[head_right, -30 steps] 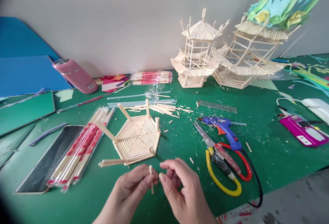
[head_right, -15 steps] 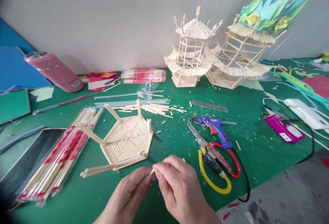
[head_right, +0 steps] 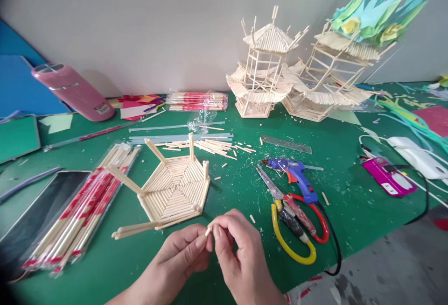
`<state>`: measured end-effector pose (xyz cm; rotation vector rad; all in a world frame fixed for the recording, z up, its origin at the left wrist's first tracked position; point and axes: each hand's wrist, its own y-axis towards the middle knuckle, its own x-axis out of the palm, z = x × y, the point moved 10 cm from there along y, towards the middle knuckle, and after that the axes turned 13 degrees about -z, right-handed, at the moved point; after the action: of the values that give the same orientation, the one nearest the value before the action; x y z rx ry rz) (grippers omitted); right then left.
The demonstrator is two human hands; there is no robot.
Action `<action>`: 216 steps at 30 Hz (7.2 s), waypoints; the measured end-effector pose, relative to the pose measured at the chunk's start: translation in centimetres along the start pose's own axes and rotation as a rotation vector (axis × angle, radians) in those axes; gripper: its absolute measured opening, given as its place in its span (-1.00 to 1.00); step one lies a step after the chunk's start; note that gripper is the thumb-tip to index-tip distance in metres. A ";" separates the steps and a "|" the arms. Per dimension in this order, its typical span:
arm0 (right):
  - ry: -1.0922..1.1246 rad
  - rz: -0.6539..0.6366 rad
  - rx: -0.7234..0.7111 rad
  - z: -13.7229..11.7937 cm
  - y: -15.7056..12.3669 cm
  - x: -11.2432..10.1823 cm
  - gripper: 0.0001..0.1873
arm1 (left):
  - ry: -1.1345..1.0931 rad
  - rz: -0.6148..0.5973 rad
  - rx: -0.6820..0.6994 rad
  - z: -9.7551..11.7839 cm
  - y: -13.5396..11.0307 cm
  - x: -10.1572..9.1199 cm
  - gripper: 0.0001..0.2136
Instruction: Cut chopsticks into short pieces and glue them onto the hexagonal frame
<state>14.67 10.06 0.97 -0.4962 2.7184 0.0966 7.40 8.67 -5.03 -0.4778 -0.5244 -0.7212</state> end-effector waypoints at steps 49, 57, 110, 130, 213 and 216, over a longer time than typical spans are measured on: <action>0.262 -0.171 0.187 1.5 -0.3 1.1 -0.75 | 0.728 0.045 0.132 3.1 -1.2 0.6 -0.78; 0.009 -0.100 0.009 -0.4 -0.3 -0.1 -0.89 | 0.564 0.062 0.099 2.9 -0.9 0.3 -0.77; -0.157 -0.093 -0.073 -1.7 -0.7 -1.0 -0.87 | 0.661 -0.021 0.070 2.3 -1.0 2.0 -0.67; -0.003 -0.136 0.220 3.0 -2.4 -0.8 -0.73 | -0.446 0.242 0.070 -0.3 -1.2 -0.4 -0.84; -0.920 0.165 0.403 5.8 -8.6 -9.9 -0.50 | 0.127 0.249 0.051 0.5 3.3 1.3 -0.55; -0.983 0.216 0.361 4.6 -8.5 -9.3 -0.51 | 0.036 0.282 0.095 0.8 5.2 2.2 -0.59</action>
<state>27.38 5.79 0.18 -0.0095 1.7500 -0.0797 12.29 11.45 -4.22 -0.4378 -0.4440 -0.4318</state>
